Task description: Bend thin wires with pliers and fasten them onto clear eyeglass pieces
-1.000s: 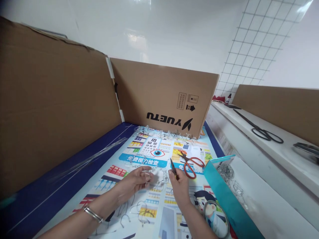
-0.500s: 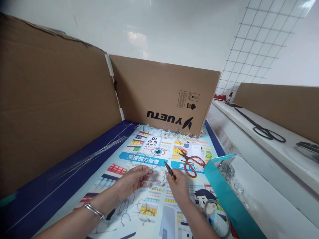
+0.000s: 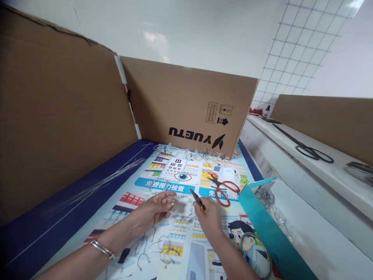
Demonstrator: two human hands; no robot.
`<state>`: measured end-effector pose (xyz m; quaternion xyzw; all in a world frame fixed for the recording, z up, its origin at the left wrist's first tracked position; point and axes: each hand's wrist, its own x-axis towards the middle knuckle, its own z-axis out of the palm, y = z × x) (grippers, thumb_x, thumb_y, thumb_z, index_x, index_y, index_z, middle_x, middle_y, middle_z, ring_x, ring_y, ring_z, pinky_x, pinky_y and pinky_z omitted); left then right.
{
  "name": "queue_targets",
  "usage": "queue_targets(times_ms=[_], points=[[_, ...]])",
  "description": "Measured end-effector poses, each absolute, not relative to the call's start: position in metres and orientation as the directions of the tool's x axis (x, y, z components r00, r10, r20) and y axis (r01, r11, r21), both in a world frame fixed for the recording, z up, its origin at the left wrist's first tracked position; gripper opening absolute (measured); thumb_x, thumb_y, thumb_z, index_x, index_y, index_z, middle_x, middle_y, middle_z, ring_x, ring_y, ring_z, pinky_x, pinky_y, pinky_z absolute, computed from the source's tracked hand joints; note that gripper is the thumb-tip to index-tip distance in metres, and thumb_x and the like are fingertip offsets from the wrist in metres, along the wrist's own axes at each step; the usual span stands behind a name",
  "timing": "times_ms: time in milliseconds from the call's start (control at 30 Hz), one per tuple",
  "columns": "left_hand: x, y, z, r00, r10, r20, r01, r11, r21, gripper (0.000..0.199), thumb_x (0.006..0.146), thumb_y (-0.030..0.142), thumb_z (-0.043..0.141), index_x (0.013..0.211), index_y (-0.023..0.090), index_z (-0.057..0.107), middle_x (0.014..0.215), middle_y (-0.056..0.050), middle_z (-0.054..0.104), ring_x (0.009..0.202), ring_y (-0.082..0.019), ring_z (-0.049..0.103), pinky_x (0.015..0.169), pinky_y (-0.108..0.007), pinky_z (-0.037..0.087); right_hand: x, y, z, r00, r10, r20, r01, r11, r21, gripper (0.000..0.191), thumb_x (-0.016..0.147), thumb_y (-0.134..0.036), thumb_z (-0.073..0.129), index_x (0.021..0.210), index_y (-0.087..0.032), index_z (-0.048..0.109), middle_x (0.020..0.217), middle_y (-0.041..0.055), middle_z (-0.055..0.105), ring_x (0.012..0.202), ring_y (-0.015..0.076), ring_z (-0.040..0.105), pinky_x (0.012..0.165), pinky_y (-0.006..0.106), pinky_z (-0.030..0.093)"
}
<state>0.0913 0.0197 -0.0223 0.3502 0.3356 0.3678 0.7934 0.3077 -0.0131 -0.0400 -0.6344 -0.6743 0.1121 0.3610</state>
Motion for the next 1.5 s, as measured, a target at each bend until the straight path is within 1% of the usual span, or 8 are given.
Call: queue_targets(times_ms=[200,367,633,800,933,1067,1233,1500], points=[[0.0908,0.0199,-0.0234,0.550,0.817,-0.176,-0.429,0.457,0.780,0.044,0.069,0.007,0.067,0.106,0.023,0.051,0.083,0.000,0.057,0.076,-0.011,0.058,0.068,-0.022,0.043,0.3054,-0.0157,-0.0389,0.022,0.896,0.444,0.833,0.229,-0.504,0.026,0.084,-0.038,0.046,0.072,-0.019,0.058,0.067,0.0018,0.053,0.063,0.0138,0.048,0.057,0.023,0.035],[0.0916,0.0190,-0.0202,0.579,0.802,-0.144,-0.447,0.460,0.767,0.047,0.069,0.005,0.065,0.109,0.024,0.050,0.082,0.001,0.057,0.075,-0.012,0.057,0.068,-0.023,0.041,0.3057,-0.0182,-0.0393,-0.039,0.863,0.504,0.861,0.285,-0.422,0.023,0.084,-0.037,0.046,0.078,-0.019,0.060,0.072,0.0038,0.054,0.068,0.0155,0.050,0.062,0.025,0.038],[0.0909,0.0190,-0.0197,0.610,0.779,-0.144,-0.439,0.483,0.758,0.050,0.065,0.006,0.068,0.110,0.022,0.051,0.085,-0.002,0.058,0.073,-0.013,0.058,0.065,-0.023,0.041,0.3057,-0.0177,-0.0359,-0.024,0.845,0.534,0.849,0.299,-0.436,0.025,0.085,-0.036,0.044,0.080,-0.019,0.061,0.071,0.0044,0.054,0.069,0.0163,0.051,0.062,0.025,0.039],[0.0916,0.0184,-0.0209,0.618,0.780,-0.100,-0.460,0.462,0.758,0.043,0.066,0.005,0.064,0.103,0.022,0.054,0.081,0.000,0.057,0.071,-0.012,0.057,0.064,-0.022,0.041,0.3047,-0.0199,-0.0364,-0.034,0.855,0.517,0.852,0.295,-0.433,0.023,0.085,-0.036,0.045,0.081,-0.019,0.060,0.074,0.0044,0.053,0.071,0.0161,0.051,0.064,0.025,0.039],[0.0928,0.0187,-0.0217,0.609,0.789,-0.078,-0.462,0.433,0.774,0.025,0.065,0.006,0.063,0.087,0.018,0.057,0.077,-0.001,0.057,0.067,-0.011,0.056,0.062,-0.022,0.040,0.3031,-0.0210,-0.0382,-0.051,0.830,0.555,0.862,0.316,-0.395,0.022,0.085,-0.034,0.045,0.081,-0.019,0.061,0.072,0.0039,0.053,0.068,0.0152,0.050,0.063,0.025,0.039],[0.0936,0.0193,-0.0240,0.611,0.788,-0.069,-0.440,0.411,0.798,0.009,0.073,0.016,0.063,0.078,0.015,0.056,0.067,-0.001,0.056,0.060,-0.011,0.053,0.058,-0.022,0.039,0.3014,-0.0212,-0.0393,-0.078,0.822,0.564,0.873,0.329,-0.359,0.022,0.085,-0.034,0.045,0.082,-0.019,0.061,0.071,0.0038,0.054,0.068,0.0149,0.051,0.064,0.024,0.039],[0.0943,0.0205,-0.0284,0.606,0.793,-0.059,-0.424,0.385,0.819,0.011,0.079,0.023,0.060,0.077,0.015,0.054,0.066,-0.001,0.056,0.056,-0.009,0.051,0.055,-0.020,0.037,0.3013,-0.0217,-0.0401,-0.107,0.828,0.550,0.885,0.331,-0.326,0.019,0.085,-0.031,0.046,0.085,-0.018,0.060,0.074,0.0047,0.054,0.072,0.0160,0.051,0.066,0.025,0.039],[0.0952,0.0205,-0.0272,0.592,0.801,-0.093,-0.397,0.390,0.831,0.014,0.078,0.024,0.063,0.083,0.015,0.054,0.066,-0.001,0.055,0.056,-0.008,0.050,0.054,-0.019,0.037,0.3029,-0.0232,-0.0380,-0.159,0.779,0.606,0.910,0.354,-0.216,0.017,0.083,-0.023,0.045,0.090,-0.018,0.060,0.077,0.0061,0.054,0.077,0.0176,0.050,0.070,0.028,0.039]])
